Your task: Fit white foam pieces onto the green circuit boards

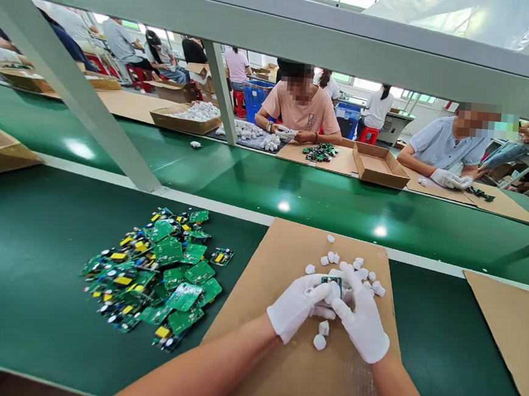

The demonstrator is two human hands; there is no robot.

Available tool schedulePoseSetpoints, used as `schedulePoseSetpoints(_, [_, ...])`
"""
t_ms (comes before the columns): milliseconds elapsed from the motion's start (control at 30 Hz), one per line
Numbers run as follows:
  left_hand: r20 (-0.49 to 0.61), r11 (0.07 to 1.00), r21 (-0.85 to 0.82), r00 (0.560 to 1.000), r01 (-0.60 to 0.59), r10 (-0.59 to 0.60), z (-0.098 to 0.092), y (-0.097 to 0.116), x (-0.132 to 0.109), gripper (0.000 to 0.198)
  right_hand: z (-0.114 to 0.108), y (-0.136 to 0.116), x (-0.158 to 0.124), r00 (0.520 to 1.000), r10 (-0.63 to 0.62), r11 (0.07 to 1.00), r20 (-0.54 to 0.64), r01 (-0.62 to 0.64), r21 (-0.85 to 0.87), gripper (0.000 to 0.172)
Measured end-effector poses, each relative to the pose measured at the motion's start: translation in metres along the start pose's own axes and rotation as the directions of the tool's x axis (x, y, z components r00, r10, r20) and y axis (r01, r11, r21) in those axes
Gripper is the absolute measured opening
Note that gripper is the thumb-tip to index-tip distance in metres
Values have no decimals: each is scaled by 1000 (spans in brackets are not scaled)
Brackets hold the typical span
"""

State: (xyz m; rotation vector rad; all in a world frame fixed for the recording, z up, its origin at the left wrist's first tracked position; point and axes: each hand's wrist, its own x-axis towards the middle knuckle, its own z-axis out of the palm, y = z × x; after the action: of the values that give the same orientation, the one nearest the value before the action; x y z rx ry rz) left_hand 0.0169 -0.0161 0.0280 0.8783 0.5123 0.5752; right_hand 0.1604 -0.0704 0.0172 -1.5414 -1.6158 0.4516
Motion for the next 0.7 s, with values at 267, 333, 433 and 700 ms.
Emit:
schedulePoseSetpoints(267, [69,973,-228,998,16,0,-2,-6,1,27,3,-2,7,847,-508,817,-156,416,-399,20])
schedulePoseSetpoints(333, [65,981,-192,998,8,5,1,-4,-2,25,4,-4,9,815,-561,783,-147,465,-413,18])
schedulePoseSetpoints(433, [19,998,-64,1000,9,-8,4,-1,-3,28,4,-4,6,823,-550,783,-143,448,-431,16])
schedulePoseSetpoints(700, [-37,996,60,997,-64,66,2,-2,1,29,8,-1,-3,996,-93,976,14,88,199,63])
